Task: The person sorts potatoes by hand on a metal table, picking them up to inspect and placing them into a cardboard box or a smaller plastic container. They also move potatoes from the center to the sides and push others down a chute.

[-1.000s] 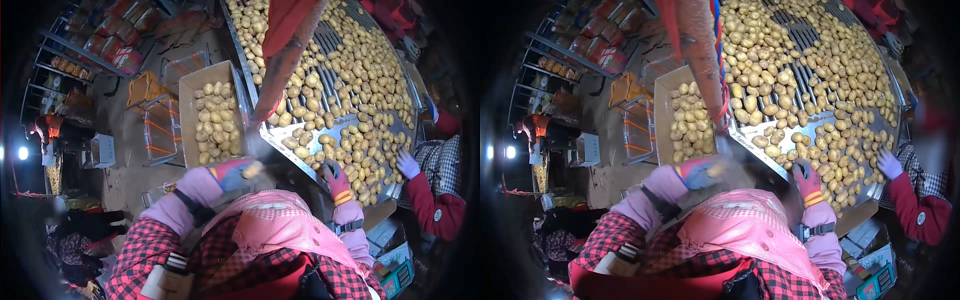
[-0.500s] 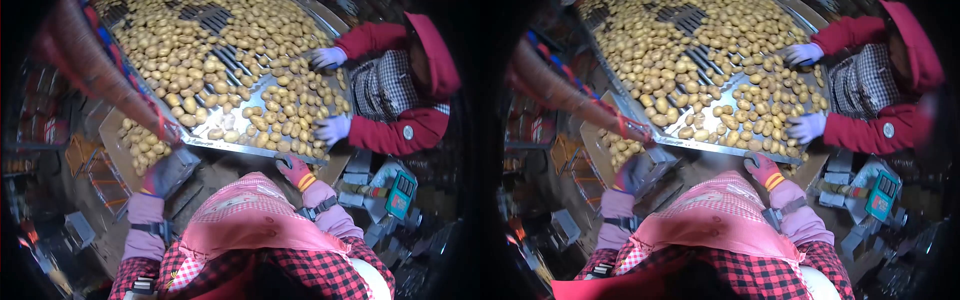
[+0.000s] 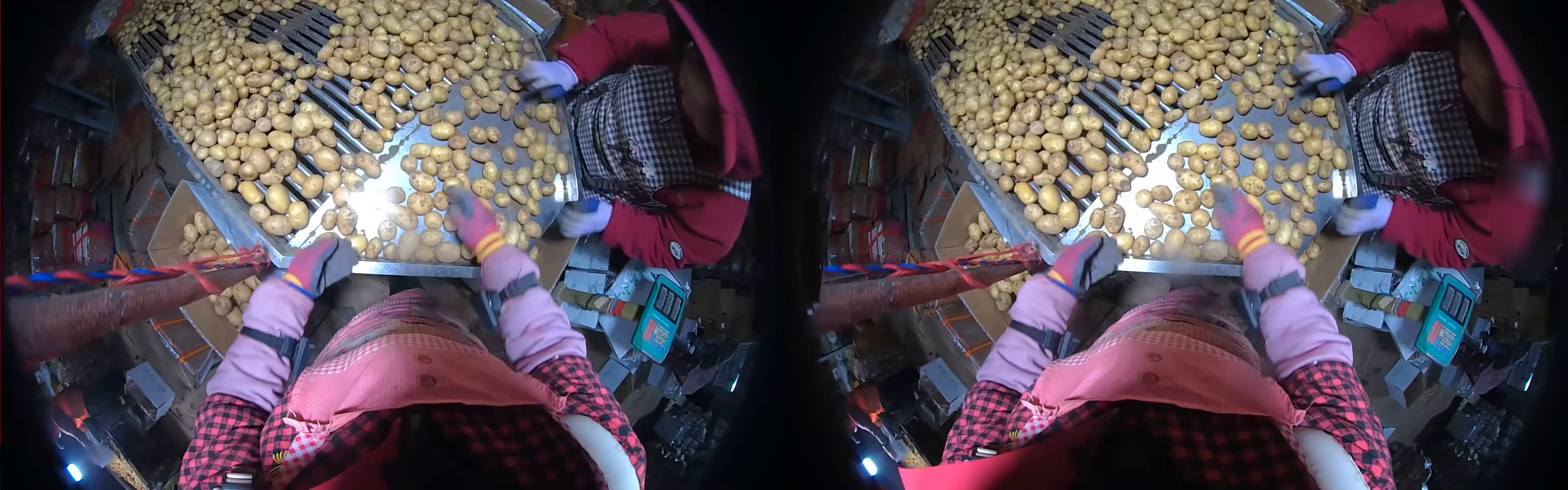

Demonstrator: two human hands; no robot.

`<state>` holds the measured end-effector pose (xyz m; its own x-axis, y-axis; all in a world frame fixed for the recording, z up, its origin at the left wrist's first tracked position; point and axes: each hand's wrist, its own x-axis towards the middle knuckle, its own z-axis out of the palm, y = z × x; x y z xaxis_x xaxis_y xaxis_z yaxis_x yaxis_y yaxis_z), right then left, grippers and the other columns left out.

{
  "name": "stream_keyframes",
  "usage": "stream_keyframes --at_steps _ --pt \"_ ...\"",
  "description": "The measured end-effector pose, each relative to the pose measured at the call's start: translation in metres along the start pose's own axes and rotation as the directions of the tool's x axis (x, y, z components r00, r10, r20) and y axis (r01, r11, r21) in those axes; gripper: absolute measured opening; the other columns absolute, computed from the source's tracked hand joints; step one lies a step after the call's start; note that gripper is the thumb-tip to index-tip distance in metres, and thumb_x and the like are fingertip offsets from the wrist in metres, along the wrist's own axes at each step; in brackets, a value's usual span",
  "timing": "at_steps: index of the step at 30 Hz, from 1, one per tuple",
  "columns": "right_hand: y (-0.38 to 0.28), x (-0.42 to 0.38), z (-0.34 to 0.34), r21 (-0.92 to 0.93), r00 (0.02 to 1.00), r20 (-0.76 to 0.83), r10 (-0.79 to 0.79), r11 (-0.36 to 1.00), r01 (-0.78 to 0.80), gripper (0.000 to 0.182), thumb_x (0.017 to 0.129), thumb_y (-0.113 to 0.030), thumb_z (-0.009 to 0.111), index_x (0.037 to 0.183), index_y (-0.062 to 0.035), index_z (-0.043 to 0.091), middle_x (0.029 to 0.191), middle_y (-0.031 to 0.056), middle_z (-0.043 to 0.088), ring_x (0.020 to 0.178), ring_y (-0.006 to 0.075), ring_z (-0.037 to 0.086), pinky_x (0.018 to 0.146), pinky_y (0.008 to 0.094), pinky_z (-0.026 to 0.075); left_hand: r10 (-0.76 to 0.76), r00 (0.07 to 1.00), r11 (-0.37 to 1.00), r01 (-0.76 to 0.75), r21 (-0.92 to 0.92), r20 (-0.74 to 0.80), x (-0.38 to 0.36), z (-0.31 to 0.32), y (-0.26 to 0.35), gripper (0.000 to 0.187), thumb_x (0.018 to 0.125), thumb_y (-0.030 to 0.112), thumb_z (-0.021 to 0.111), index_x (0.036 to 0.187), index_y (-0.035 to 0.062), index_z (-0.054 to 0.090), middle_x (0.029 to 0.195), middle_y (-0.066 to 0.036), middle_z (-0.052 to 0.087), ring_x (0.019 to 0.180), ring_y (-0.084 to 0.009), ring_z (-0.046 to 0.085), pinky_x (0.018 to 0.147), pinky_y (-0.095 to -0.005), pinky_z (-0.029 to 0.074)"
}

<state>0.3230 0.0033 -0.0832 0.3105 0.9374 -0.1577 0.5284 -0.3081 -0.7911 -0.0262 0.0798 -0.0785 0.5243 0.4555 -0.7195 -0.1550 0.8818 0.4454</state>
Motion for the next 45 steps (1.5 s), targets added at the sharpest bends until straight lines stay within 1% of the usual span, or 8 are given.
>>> stream_keyframes --at_steps 12,21,25,27,31,33,37,45 --pt "-0.038 0.066 0.016 -0.682 0.887 0.377 -0.266 0.569 0.460 0.038 0.078 -0.030 0.064 0.109 -0.0096 0.060 0.104 0.0171 0.062 0.097 0.0352 0.059 0.080 0.0443 0.047 0.217 0.971 0.976 -0.218 0.008 -0.102 0.004 0.023 0.019 0.048 0.097 0.035 0.054 0.131 0.0003 0.052 0.113 -0.014 0.066 0.094 -0.0237 0.067 0.080 -0.0362 0.056" --pt "-0.082 0.214 0.053 -0.456 0.691 0.008 -0.723 0.613 0.646 0.049 0.086 -0.031 0.058 0.132 -0.0141 0.054 0.137 0.0162 0.049 0.125 0.0370 0.046 0.106 0.0467 0.036 0.196 0.958 0.976 -0.170 0.135 -0.209 -0.003 0.031 0.013 0.046 0.098 0.037 0.050 0.132 0.0071 0.055 0.112 -0.012 0.067 0.096 -0.0235 0.068 0.079 -0.0353 0.053" --pt "-0.105 0.234 0.092 -0.609 0.823 0.542 -0.169 0.596 0.523 0.047 0.084 -0.038 0.061 0.126 -0.0167 0.057 0.123 0.0124 0.057 0.114 0.0343 0.053 0.089 0.0447 0.045 0.166 0.956 0.983 -0.141 0.117 -0.243 -0.008 0.036 0.016 0.050 0.097 0.041 0.051 0.132 0.0054 0.054 0.114 -0.013 0.066 0.097 -0.0240 0.067 0.078 -0.0341 0.052" --pt "-0.081 0.184 0.070 -0.340 0.609 0.280 -0.742 0.517 0.786 0.034 0.081 -0.032 0.061 0.110 -0.0155 0.062 0.099 0.0083 0.065 0.082 0.0305 0.060 0.077 0.0399 0.045 0.198 0.955 0.980 -0.195 0.035 -0.220 -0.001 0.028 0.008 0.049 0.097 0.038 0.053 0.132 0.0041 0.054 0.113 -0.013 0.066 0.097 -0.0246 0.067 0.077 -0.0334 0.053" --pt "-0.060 0.123 0.017 -0.083 0.417 0.600 -0.682 0.466 0.881 0.022 0.085 -0.022 0.058 0.105 -0.0154 0.064 0.091 0.0109 0.068 0.088 0.0311 0.067 0.082 0.0448 0.050 0.314 0.924 0.945 -0.326 -0.021 -0.218 0.012 0.016 -0.009 0.041 0.099 0.028 0.052 0.130 0.0007 0.054 0.100 -0.010 0.066 0.084 -0.0190 0.064 0.070 -0.0315 0.053" --pt "-0.100 0.157 0.018 -0.562 0.727 0.685 -0.051 0.597 0.572 0.024 0.085 -0.016 0.057 0.108 -0.0177 0.063 0.100 0.0068 0.068 0.094 0.0288 0.065 0.085 0.0441 0.048 0.295 0.933 0.948 -0.313 -0.059 -0.208 0.014 0.013 -0.013 0.040 0.099 0.027 0.051 0.130 0.0003 0.054 0.101 -0.010 0.066 0.084 -0.0185 0.065 0.070 -0.0307 0.052" --pt "-0.110 0.268 0.046 -0.512 0.514 0.209 -0.832 0.355 0.782 0.027 0.085 -0.013 0.057 0.110 -0.0189 0.064 0.102 0.0068 0.068 0.096 0.0295 0.064 0.085 0.0447 0.048 0.267 0.930 0.959 -0.282 -0.025 -0.254 0.007 0.023 -0.004 0.040 0.100 0.026 0.051 0.129 -0.0004 0.055 0.102 -0.009 0.067 0.085 -0.0176 0.065 0.070 -0.0299 0.052" --pt "-0.161 0.375 0.049 -0.725 0.567 0.409 -0.715 0.123 0.678 0.030 0.080 -0.016 0.064 0.109 -0.0224 0.064 0.112 -0.0008 0.062 0.114 0.0209 0.056 0.098 0.0385 0.042 0.300 0.874 0.946 -0.323 0.004 -0.383 0.013 0.014 -0.018 0.035 0.095 0.022 0.062 0.123 0.0014 0.061 0.105 -0.002 0.066 0.092 -0.0105 0.061 0.082 -0.0262 0.049"
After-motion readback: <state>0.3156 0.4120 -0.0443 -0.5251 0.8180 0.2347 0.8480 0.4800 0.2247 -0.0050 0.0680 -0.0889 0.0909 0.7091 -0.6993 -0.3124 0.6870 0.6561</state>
